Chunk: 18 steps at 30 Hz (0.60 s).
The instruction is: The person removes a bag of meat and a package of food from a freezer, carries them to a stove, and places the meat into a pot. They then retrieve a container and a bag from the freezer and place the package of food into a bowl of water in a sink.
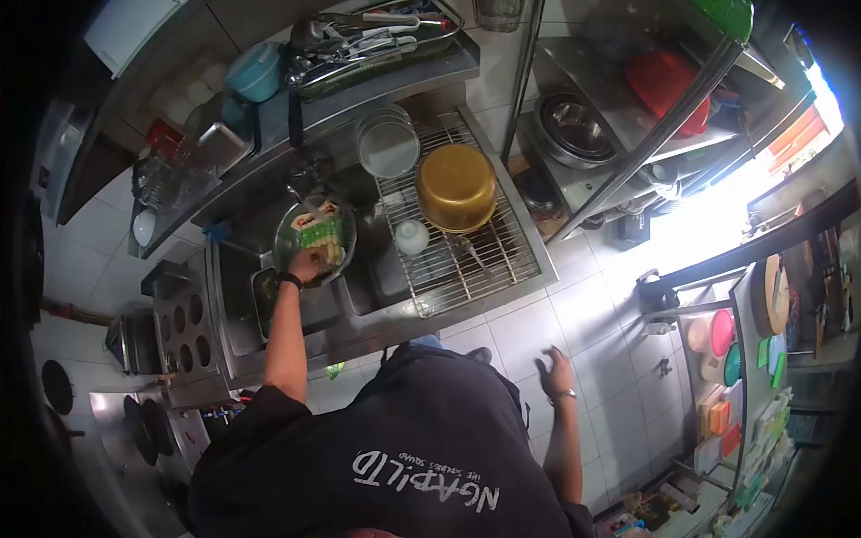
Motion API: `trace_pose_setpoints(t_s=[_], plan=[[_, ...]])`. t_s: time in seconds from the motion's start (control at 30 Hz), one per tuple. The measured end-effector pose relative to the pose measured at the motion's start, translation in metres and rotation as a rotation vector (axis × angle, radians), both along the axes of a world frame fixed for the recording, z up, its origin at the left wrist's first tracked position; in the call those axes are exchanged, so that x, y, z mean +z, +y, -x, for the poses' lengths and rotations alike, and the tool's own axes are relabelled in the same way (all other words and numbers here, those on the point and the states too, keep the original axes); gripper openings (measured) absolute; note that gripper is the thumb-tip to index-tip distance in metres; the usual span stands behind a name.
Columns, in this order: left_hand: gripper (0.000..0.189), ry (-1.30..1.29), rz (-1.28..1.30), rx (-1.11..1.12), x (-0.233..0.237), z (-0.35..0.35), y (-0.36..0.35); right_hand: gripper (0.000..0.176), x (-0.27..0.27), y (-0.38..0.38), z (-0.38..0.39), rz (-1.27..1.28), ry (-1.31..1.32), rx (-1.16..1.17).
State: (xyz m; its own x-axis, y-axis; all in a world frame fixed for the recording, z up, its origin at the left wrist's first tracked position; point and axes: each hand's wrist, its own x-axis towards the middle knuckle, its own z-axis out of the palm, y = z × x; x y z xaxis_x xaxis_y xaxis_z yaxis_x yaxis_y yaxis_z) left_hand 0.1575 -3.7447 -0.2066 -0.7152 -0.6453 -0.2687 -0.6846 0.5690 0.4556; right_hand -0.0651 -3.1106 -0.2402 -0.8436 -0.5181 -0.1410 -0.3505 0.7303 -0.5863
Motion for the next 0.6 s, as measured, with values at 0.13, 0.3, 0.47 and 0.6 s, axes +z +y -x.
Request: trace_pose_setpoints(t_s=[0.13, 0.3, 0.47, 0.6], plan=[[0.018, 0.556, -0.389, 0.463, -0.027, 0.025, -0.047, 0.026, -0.014, 0.055, -0.034, -0.191, -0.187, -0.276], [0.01, 1.173, -1.213, 0.831, -0.039, 0.055, -0.103, 0.026, -0.114, 0.128, -0.104, 0.045, -0.103, -0.519], [0.017, 1.298, -1.622, 1.027, -0.013, 0.077, -0.103, 0.029, -0.115, 0.145, -0.203, -0.141, -0.538, -0.771], [0.019, 1.349, -1.681, 0.795, 0.023, 0.068, -0.09, 0.031, -0.074, 0.131, -0.26, -0.238, -0.743, -0.892]])
